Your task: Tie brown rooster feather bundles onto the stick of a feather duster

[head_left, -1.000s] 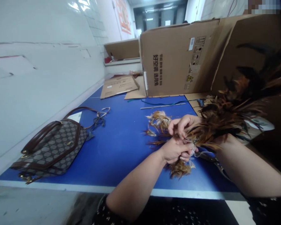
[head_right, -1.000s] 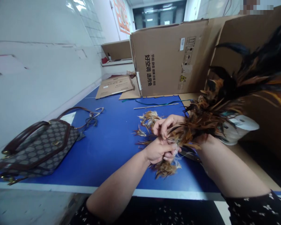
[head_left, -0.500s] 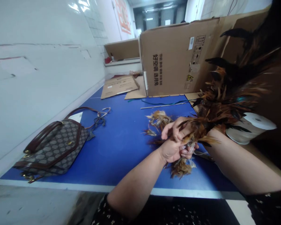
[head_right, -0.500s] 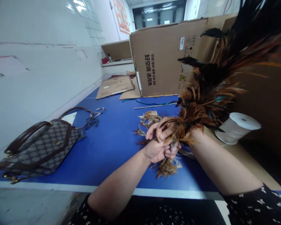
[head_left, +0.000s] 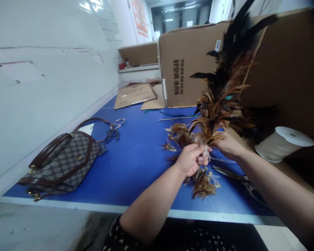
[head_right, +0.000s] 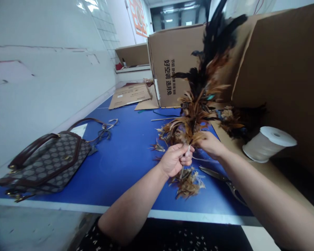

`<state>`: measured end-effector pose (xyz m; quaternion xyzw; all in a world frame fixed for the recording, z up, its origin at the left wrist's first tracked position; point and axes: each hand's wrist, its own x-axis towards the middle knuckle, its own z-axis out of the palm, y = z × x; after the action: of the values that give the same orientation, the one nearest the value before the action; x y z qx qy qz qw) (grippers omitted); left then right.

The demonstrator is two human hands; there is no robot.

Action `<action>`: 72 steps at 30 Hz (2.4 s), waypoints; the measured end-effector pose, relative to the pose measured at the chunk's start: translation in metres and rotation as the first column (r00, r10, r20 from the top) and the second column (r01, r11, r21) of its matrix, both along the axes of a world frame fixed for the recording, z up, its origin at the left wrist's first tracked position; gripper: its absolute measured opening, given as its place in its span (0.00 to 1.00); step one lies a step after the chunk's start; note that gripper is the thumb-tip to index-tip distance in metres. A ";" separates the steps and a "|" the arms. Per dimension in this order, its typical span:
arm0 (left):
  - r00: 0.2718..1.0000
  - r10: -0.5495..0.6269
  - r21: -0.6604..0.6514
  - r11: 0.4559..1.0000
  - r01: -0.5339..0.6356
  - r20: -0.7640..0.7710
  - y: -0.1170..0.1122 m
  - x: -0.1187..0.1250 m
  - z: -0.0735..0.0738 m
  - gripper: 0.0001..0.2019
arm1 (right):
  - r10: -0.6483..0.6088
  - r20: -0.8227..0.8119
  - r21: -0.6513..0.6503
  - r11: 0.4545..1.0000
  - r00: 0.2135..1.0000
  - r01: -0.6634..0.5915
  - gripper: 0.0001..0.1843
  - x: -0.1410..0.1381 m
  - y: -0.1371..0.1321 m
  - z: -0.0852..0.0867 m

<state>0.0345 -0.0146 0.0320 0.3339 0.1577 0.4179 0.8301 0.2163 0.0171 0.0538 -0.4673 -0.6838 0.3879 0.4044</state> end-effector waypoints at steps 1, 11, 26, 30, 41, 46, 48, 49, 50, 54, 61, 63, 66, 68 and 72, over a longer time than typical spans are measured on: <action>0.999 0.049 -0.001 0.999 -0.049 0.007 0.002 0.000 0.000 0.19 | 0.014 -0.012 -0.028 0.999 1.000 -0.014 0.22 0.002 -0.006 -0.002; 0.984 0.178 0.006 0.984 -0.178 0.004 0.007 -0.003 0.003 0.18 | -0.011 0.060 -0.053 0.999 0.998 0.014 0.27 0.012 -0.053 -0.003; 0.917 0.391 0.103 0.918 -0.383 -0.079 0.013 -0.003 0.000 0.26 | -0.217 0.304 0.268 0.954 0.928 0.135 0.26 0.012 -0.052 -0.018; 0.917 0.389 0.108 0.919 -0.379 -0.085 0.011 -0.002 0.002 0.27 | -0.252 0.327 0.547 0.836 0.911 0.035 0.35 -0.003 -0.055 -0.017; 0.926 0.370 0.051 0.929 -0.367 -0.074 0.008 0.001 0.001 0.25 | -0.373 0.102 0.725 0.662 0.922 0.188 0.14 -0.036 -0.054 -0.029; 0.934 0.353 0.034 0.935 -0.352 -0.050 0.006 0.002 0.003 0.26 | -0.458 0.080 0.717 0.644 0.885 0.268 0.08 -0.036 -0.059 -0.027; 0.936 0.349 0.021 0.937 -0.349 -0.042 0.005 0.002 0.005 0.25 | -0.467 0.066 0.714 0.640 0.882 0.285 0.06 -0.038 -0.062 -0.025; 0.937 0.347 0.016 0.938 -0.347 -0.037 0.004 0.003 0.006 0.25 | -0.471 0.065 0.712 0.640 0.880 0.290 0.06 -0.039 -0.064 -0.024; 0.938 0.345 0.012 0.939 -0.344 -0.031 0.003 0.003 0.007 0.25 | -0.475 0.064 0.711 0.639 0.878 0.294 0.06 -0.040 -0.066 -0.023; 0.944 0.328 -0.008 0.944 -0.329 -0.028 0.002 0.004 0.007 0.25 | -0.490 0.052 0.713 0.628 0.870 0.311 0.06 -0.043 -0.073 -0.023; 0.948 0.317 -0.039 0.947 -0.318 -0.032 0.002 0.003 0.009 0.25 | -0.469 0.032 0.647 0.683 0.883 0.339 0.04 -0.045 -0.077 -0.026; 0.953 0.302 -0.028 0.953 -0.302 -0.017 0.002 0.001 0.009 0.25 | -0.432 -0.015 0.576 0.733 0.902 0.361 0.04 -0.044 -0.072 -0.026; 0.968 0.251 -0.003 0.968 -0.251 0.000 0.003 -0.001 0.007 0.24 | -0.392 -0.152 0.405 0.813 0.907 0.419 0.10 -0.041 -0.061 -0.027; 0.973 0.231 0.006 0.973 -0.231 -0.006 0.003 -0.001 0.006 0.24 | -0.387 -0.222 0.289 0.850 0.895 0.440 0.13 -0.038 -0.054 -0.029; 0.978 0.206 0.011 0.978 -0.206 -0.019 0.001 -0.001 0.007 0.23 | -0.381 -0.318 0.131 0.889 0.868 0.438 0.17 -0.039 -0.043 -0.034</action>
<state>0.0331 -0.0135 0.0394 0.3234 0.1978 0.4991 0.7792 0.1773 -0.0260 0.0199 -0.4989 -0.5389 0.2852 0.6159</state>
